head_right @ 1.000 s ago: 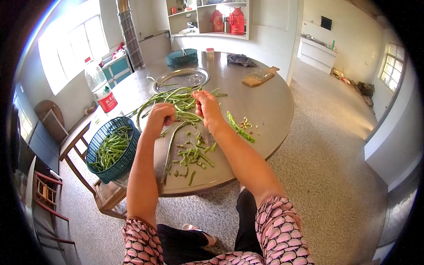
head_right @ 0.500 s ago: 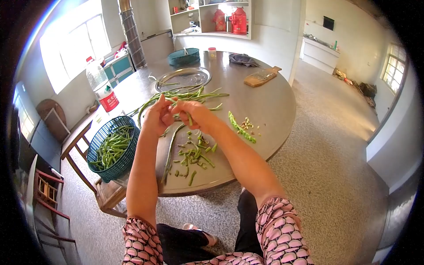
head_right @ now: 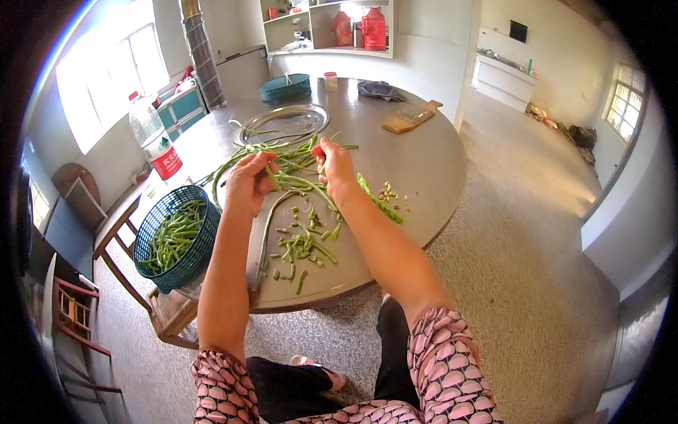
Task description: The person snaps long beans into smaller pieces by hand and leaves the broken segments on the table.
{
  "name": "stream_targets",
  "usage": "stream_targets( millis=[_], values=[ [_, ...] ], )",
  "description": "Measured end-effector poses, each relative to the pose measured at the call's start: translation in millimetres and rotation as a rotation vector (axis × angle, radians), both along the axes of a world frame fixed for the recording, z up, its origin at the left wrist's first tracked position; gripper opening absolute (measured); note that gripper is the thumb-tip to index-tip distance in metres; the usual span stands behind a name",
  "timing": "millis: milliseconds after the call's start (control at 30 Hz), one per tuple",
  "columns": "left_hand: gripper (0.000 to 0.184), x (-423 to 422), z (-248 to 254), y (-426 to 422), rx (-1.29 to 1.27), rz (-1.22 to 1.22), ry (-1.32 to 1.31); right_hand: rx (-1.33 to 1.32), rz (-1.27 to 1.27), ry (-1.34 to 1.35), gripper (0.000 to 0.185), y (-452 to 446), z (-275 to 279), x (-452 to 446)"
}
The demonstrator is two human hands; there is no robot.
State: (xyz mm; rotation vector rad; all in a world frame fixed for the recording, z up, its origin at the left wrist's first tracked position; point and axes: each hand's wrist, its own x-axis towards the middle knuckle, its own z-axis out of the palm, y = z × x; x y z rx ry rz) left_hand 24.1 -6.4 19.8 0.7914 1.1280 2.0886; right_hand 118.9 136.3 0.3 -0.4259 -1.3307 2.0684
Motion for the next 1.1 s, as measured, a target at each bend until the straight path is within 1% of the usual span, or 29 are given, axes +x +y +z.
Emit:
stream_targets(
  millis=[33, 67, 100, 167, 200, 233, 300, 333, 367, 433, 467, 533, 567, 633, 667, 733, 767, 800, 833, 867, 900, 933, 967, 1000, 1033, 1100],
  values=[
    [0.018, 2, 1, 2, -0.066, 0.008, 0.031, -0.015, -0.017, 0.047, 0.028, 2, 2, -1],
    [0.021, 5, -1, 3, -0.106, -0.031, 0.065, 0.073, -0.029, 0.006, 0.028, 0, 0, -2],
    [0.026, 9, -5, 5, -0.100, -0.031, 0.080, 0.073, -0.023, 0.008, 0.028, -7, 1, -4],
    [0.031, 15, -10, 12, -0.160, 0.041, 0.155, 0.268, 0.084, 0.033, 0.029, -22, 0, -5],
    [0.032, 19, -10, 12, -0.185, 0.068, 0.227, 0.341, 0.133, -0.004, 0.028, -24, 1, -3],
    [0.032, 19, -11, 13, -0.187, 0.067, 0.225, 0.339, 0.133, -0.006, 0.028, -28, 1, -2],
    [0.032, 12, -17, 17, -0.152, 0.218, 0.390, 0.274, 0.045, -0.026, 0.025, -39, 3, -3],
    [0.031, 7, -22, 21, -0.106, 0.263, 0.489, 0.297, 0.050, -0.022, 0.023, -39, 2, -3],
    [0.031, 3, -25, 22, -0.107, 0.265, 0.490, 0.296, 0.052, -0.021, 0.023, -41, 3, -3],
    [0.033, 2, -23, 21, -0.046, 0.219, 0.432, 0.202, 0.188, -0.040, 0.024, -46, 11, 1],
    [0.033, 2, -22, 20, -0.046, 0.219, 0.432, 0.201, 0.188, -0.040, 0.024, -46, 13, 4],
    [0.032, 8, -11, 12, -0.063, 0.129, 0.255, 0.024, 0.485, -0.025, 0.024, -41, 16, 10],
    [0.032, 7, -7, 10, -0.062, 0.130, 0.256, 0.026, 0.485, -0.025, 0.024, -40, 18, 11],
    [0.028, -1, -2, 3, 0.019, 0.042, -0.133, 0.122, 0.583, -0.043, 0.025, -40, 20, 12],
    [0.027, -8, -4, 0, 0.064, 0.047, -0.194, 0.122, 0.583, -0.042, 0.025, -41, 19, 10],
    [0.026, -17, -6, -5, 0.108, 0.077, -0.238, 0.191, 0.407, 0.057, 0.026, -41, 9, 2],
    [0.025, -20, -8, -5, 0.152, 0.105, -0.284, 0.189, 0.405, 0.057, 0.026, -38, 4, -2],
    [0.024, -20, -7, -4, 0.167, 0.045, -0.154, 0.160, 0.277, 0.030, 0.026, -34, 3, -5],
    [0.024, -15, -9, 0, 0.166, 0.038, -0.155, 0.131, 0.147, 0.004, 0.026, -30, 2, -4],
    [0.024, -6, -11, 6, 0.120, 0.011, -0.033, 0.156, 0.095, -0.074, 0.026, -25, 1, -1],
    [0.024, 3, -11, 10, 0.076, -0.015, 0.089, 0.160, 0.088, -0.075, 0.026, -21, 0, -1],
    [0.023, 10, -12, 14, 0.103, -0.037, 0.150, 0.103, -0.009, -0.106, 0.027, -16, -4, -5],
    [0.023, 14, -12, 15, 0.102, -0.041, 0.152, 0.042, -0.103, -0.134, 0.027, -12, -6, -7],
    [0.023, 18, -12, 15, 0.080, -0.064, 0.193, -0.068, -0.088, -0.107, 0.028, -6, -4, -4],
    [0.023, 21, -11, 15, 0.058, -0.088, 0.236, -0.074, -0.092, -0.102, 0.028, -3, -4, -2],
    [0.021, 25, -9, 16, 0.062, -0.093, 0.212, -0.138, -0.064, 0.051, 0.028, 0, 0, -2]
  ],
)
